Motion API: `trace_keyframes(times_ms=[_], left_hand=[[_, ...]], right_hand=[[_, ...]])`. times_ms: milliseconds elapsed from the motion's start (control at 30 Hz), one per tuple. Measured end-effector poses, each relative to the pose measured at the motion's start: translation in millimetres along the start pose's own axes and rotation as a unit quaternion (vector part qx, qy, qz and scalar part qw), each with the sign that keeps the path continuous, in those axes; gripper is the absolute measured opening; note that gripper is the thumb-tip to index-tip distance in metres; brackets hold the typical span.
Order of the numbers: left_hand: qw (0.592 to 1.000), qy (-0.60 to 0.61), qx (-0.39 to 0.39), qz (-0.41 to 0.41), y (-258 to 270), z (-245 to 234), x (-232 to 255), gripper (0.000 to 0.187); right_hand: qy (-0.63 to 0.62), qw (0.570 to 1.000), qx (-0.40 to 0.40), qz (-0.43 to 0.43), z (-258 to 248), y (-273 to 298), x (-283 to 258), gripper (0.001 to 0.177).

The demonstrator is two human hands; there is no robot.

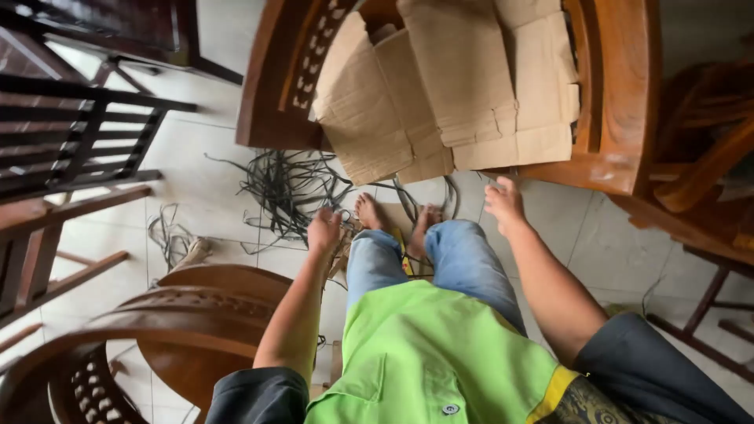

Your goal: Wrapping a wooden chair seat with protective cardboard and securing it with plastic straps.

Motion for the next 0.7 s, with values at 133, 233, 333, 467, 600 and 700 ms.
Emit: trace_keyframes(times_ms=[133, 233, 333, 467, 600, 700], left_hand=[[1.0, 0.01, 0.003, 0.024, -67.1, -4.9, 37.2, 0.06], [0.999, 0.007, 0.033, 0.011, -104.2, -3.2, 56.0, 0.067], [0.998, -0.008, 0.055, 0.001, -118.0, 3.0, 87.6, 0.069], [0.905, -0.217, 0.153, 0.333, -137.6, 38.8, 118.0, 0.067], [0.875, -0.303, 0.059, 0.372, -173.5, 79.8, 115.4, 0.116], [0.865, -0.342, 0.058, 0.363, -175.3, 85.3, 113.8, 0.124]], right_hand=[[-0.036, 0.999, 0.017, 0.034, 23.1, -9.2, 8.0, 0.067], [0.151, 0.985, 0.054, -0.07, 50.7, -30.0, 2.0, 0.051], [0.229, 0.945, 0.019, -0.235, 85.3, -25.0, -37.4, 0.043], [0.36, 0.813, 0.093, -0.447, 118.1, -67.5, -51.4, 0.054], [0.418, 0.696, 0.201, -0.547, 147.0, -115.6, -30.9, 0.055], [0.406, 0.71, 0.223, -0.53, 161.7, -145.3, -2.0, 0.061]])
Point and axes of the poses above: each hand's wrist, its own y-axis away from the middle knuckle, its own z-axis out of the palm, x = y × z, the point moved 2 cm from there along -y, towards the middle knuckle, and after that the axes turned 9 degrees about z, right-handed, at the moved point
